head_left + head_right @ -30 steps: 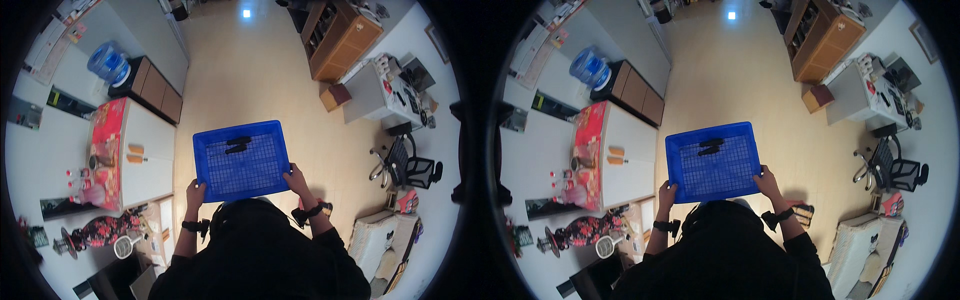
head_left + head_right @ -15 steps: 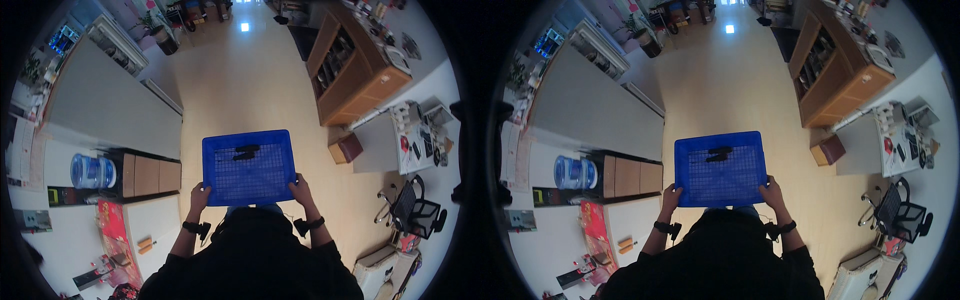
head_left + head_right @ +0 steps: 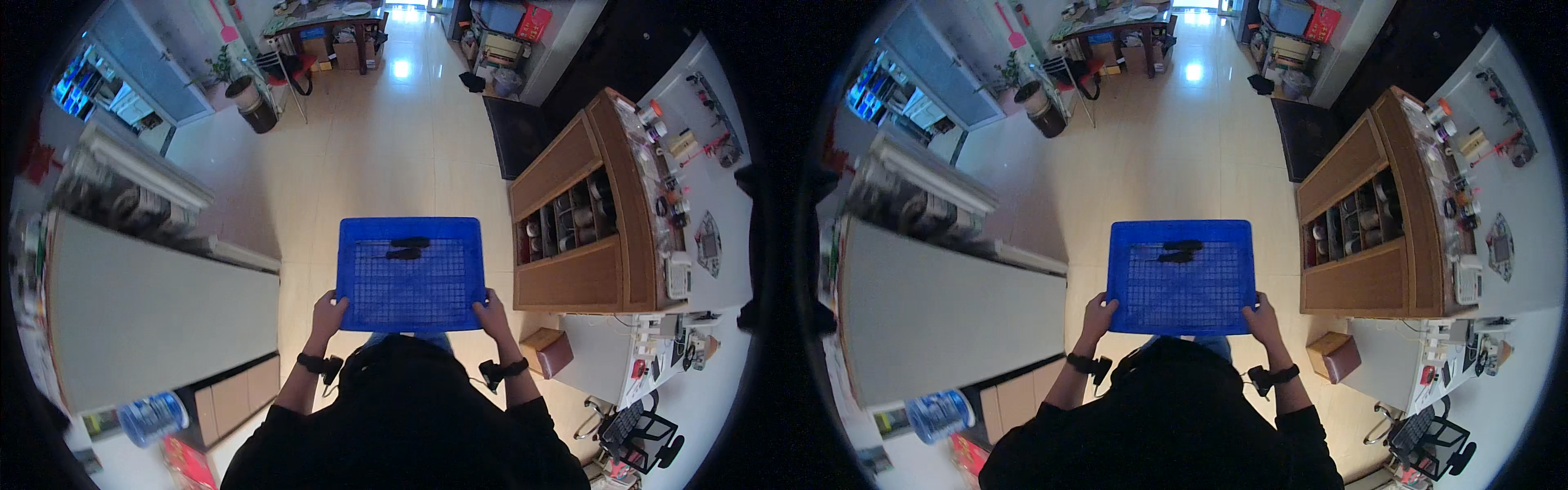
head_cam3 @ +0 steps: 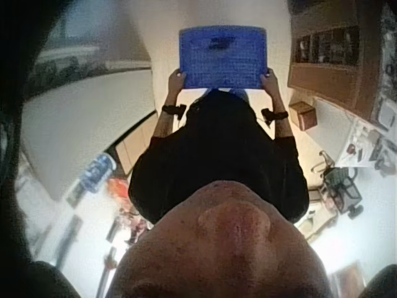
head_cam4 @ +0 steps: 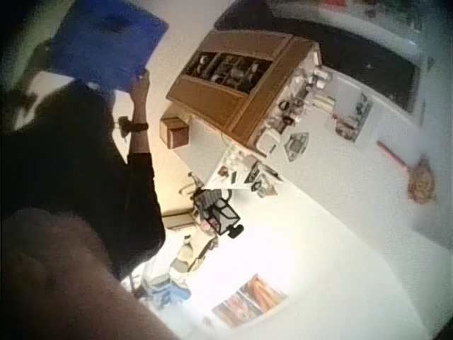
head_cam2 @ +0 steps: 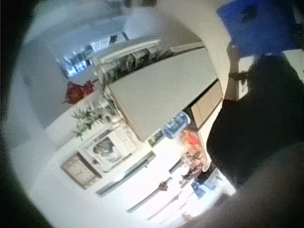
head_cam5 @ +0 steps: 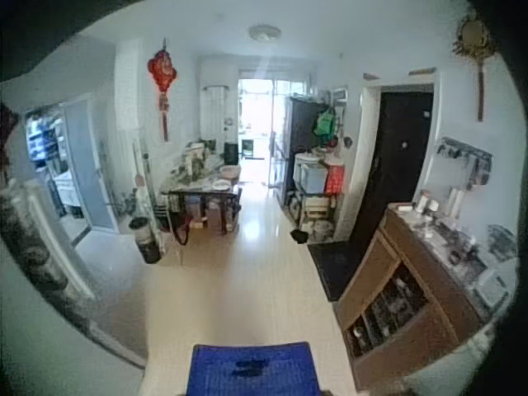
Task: The person sits on the floor and handles items in a bucket, then walks to the kitchen to retrieve a metal bowl and a pot lid. They remove the stove grate and burner cap, retrieve a screwdriver from a blue tray, and use it to unscrew a component of the gas stove burner.
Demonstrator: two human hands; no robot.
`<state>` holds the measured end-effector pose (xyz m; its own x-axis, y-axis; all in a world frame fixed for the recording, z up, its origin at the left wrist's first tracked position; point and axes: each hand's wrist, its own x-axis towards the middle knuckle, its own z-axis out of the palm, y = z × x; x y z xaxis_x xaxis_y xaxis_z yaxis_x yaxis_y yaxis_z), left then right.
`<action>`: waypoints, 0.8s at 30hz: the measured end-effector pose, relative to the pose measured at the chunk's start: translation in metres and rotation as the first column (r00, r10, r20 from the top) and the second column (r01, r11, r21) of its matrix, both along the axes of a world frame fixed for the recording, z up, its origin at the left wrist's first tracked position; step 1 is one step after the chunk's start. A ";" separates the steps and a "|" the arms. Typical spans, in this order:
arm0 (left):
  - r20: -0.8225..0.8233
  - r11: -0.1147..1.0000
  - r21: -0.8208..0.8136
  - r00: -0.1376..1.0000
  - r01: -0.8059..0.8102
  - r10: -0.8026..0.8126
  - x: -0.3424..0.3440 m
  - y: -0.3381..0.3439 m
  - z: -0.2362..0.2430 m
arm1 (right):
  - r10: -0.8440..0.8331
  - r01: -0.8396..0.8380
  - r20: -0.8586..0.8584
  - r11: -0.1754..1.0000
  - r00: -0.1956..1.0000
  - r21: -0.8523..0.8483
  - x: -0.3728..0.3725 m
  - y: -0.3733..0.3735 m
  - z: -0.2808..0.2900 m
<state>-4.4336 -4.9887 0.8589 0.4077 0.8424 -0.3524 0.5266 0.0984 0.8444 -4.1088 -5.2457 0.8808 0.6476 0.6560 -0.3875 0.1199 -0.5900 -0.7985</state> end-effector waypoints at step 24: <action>-0.118 0.999 0.046 0.993 -0.021 0.027 0.609 0.613 -0.011 | 0.074 -0.073 0.022 0.997 0.997 -0.014 0.633 0.653 -0.003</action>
